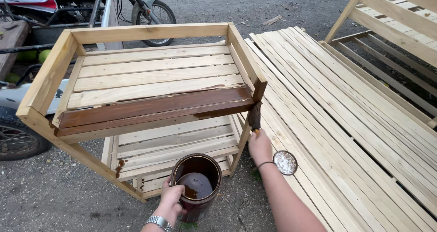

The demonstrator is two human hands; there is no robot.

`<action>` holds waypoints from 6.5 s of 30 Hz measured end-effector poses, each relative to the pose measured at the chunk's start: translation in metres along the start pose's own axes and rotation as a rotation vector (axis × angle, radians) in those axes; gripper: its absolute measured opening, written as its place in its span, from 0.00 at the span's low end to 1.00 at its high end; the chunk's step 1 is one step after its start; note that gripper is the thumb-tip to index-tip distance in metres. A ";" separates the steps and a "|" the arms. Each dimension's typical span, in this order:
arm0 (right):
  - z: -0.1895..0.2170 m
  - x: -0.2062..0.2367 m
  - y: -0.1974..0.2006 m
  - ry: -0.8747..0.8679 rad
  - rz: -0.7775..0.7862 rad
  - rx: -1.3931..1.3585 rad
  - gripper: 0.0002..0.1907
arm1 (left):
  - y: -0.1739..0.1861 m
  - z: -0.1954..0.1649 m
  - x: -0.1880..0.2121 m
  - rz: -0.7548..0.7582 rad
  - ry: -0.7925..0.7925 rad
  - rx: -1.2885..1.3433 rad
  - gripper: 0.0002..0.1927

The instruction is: The person opens a can of dark wood stain and uses a brush to apply it to the slats of a wooden shelf unit. They repeatedly dip the brush into the can and coat the top surface of the shelf slats with even strokes.

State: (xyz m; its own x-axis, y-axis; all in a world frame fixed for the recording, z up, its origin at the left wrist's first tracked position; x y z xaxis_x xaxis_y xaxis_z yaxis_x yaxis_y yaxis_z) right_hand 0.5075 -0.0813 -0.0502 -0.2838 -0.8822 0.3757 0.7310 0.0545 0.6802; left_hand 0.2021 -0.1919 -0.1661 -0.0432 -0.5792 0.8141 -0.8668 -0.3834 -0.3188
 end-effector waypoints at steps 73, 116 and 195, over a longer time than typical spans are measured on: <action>0.126 0.063 0.038 0.110 -0.254 0.885 0.09 | 0.153 -0.078 0.022 -0.012 -0.029 -0.041 0.49; 0.163 0.155 -0.239 0.222 0.110 0.099 0.19 | 0.191 -0.083 0.037 -0.010 -0.027 -0.055 0.51; 0.072 0.060 -0.130 0.110 0.191 -0.467 0.07 | 0.111 -0.030 0.041 -0.116 -0.042 0.007 0.49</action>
State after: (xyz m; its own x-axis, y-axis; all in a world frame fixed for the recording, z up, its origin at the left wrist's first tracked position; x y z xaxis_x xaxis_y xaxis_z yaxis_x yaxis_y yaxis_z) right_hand 0.3511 -0.1076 -0.0704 -0.0696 -0.9224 0.3800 0.9697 0.0270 0.2430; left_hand 0.0887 -0.2367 -0.1534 0.0779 -0.5600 0.8248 -0.8612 -0.4547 -0.2274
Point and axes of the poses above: each hand's wrist, its own x-axis away from the middle knuckle, its own y-axis out of the back of the hand, z = x × y, the point moved 2 cm from there along -x, towards the middle knuckle, and after that the axes turned 13 degrees about z, right-handed, at the moved point
